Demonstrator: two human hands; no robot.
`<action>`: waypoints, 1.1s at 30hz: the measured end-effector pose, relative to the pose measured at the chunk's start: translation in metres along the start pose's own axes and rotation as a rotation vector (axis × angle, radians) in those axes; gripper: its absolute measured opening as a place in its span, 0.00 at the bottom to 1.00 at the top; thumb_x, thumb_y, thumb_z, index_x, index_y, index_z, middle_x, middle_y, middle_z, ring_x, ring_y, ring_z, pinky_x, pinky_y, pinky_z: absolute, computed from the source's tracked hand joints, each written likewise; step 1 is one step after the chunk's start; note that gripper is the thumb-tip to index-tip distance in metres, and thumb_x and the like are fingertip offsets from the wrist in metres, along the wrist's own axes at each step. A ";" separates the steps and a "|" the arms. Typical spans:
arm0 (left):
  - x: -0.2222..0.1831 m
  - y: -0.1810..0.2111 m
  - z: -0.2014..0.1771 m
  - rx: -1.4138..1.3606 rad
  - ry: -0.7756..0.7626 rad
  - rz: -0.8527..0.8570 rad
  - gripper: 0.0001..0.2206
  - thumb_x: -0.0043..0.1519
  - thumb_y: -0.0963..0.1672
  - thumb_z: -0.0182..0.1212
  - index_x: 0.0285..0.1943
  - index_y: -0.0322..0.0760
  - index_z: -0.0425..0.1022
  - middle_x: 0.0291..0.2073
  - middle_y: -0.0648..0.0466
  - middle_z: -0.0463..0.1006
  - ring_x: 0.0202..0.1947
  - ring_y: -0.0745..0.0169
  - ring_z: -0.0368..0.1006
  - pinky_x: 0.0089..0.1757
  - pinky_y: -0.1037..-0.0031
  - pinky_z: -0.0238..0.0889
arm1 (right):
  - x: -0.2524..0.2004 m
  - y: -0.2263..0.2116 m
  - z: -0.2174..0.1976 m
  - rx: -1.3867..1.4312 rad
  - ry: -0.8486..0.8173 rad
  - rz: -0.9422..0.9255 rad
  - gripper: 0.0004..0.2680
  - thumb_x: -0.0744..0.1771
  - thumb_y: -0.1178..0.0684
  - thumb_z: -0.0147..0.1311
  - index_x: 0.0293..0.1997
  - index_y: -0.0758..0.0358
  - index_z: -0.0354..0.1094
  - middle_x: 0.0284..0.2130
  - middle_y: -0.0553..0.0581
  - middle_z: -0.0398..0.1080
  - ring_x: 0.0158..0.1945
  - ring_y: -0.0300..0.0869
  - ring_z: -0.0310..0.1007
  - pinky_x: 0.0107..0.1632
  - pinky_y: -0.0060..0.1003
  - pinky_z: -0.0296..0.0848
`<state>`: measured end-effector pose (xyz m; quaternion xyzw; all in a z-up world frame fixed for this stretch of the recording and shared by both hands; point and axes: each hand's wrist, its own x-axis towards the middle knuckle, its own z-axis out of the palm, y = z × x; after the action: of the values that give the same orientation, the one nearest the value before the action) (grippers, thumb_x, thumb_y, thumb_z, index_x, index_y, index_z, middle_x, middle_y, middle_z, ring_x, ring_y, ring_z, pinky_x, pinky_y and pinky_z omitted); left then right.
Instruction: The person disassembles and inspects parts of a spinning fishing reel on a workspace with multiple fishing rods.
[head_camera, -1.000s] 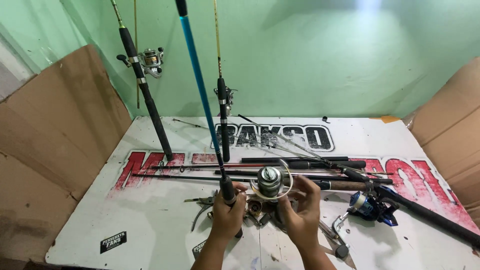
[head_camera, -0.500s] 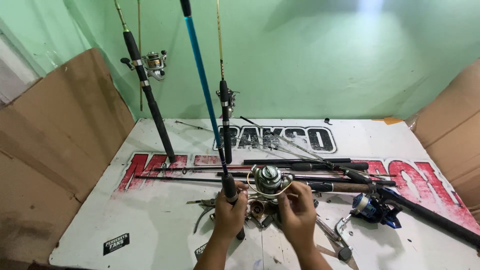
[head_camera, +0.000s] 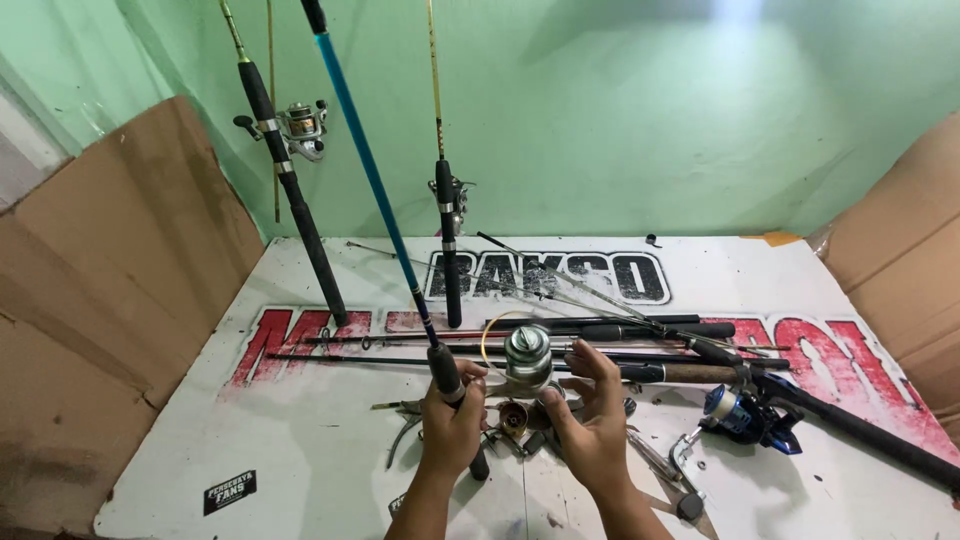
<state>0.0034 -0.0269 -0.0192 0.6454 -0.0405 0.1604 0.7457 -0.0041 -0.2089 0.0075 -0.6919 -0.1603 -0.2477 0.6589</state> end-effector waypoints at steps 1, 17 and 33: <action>-0.001 0.000 0.000 0.003 0.000 -0.004 0.05 0.65 0.40 0.54 0.47 0.35 0.72 0.26 0.59 0.70 0.20 0.76 0.64 0.23 0.80 0.61 | 0.001 -0.003 0.002 0.001 0.001 0.005 0.25 0.65 0.55 0.61 0.69 0.66 0.54 0.60 0.61 0.59 0.59 0.47 0.66 0.56 0.38 0.72; -0.003 -0.006 0.002 0.048 -0.033 -0.013 0.05 0.65 0.40 0.54 0.48 0.35 0.71 0.25 0.60 0.71 0.19 0.77 0.65 0.23 0.80 0.61 | -0.015 0.001 0.011 0.053 0.150 -0.004 0.12 0.68 0.60 0.57 0.57 0.69 0.66 0.50 0.60 0.68 0.52 0.41 0.72 0.54 0.33 0.73; -0.006 0.001 -0.007 0.011 0.025 0.007 0.04 0.64 0.38 0.54 0.47 0.32 0.69 0.31 0.54 0.72 0.18 0.73 0.67 0.23 0.79 0.64 | 0.003 -0.018 0.008 0.053 -0.034 -0.013 0.19 0.67 0.60 0.60 0.64 0.69 0.59 0.57 0.61 0.64 0.58 0.44 0.71 0.59 0.38 0.74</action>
<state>-0.0030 -0.0214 -0.0210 0.6473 -0.0328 0.1714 0.7420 -0.0108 -0.1993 0.0241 -0.6774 -0.1824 -0.2357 0.6726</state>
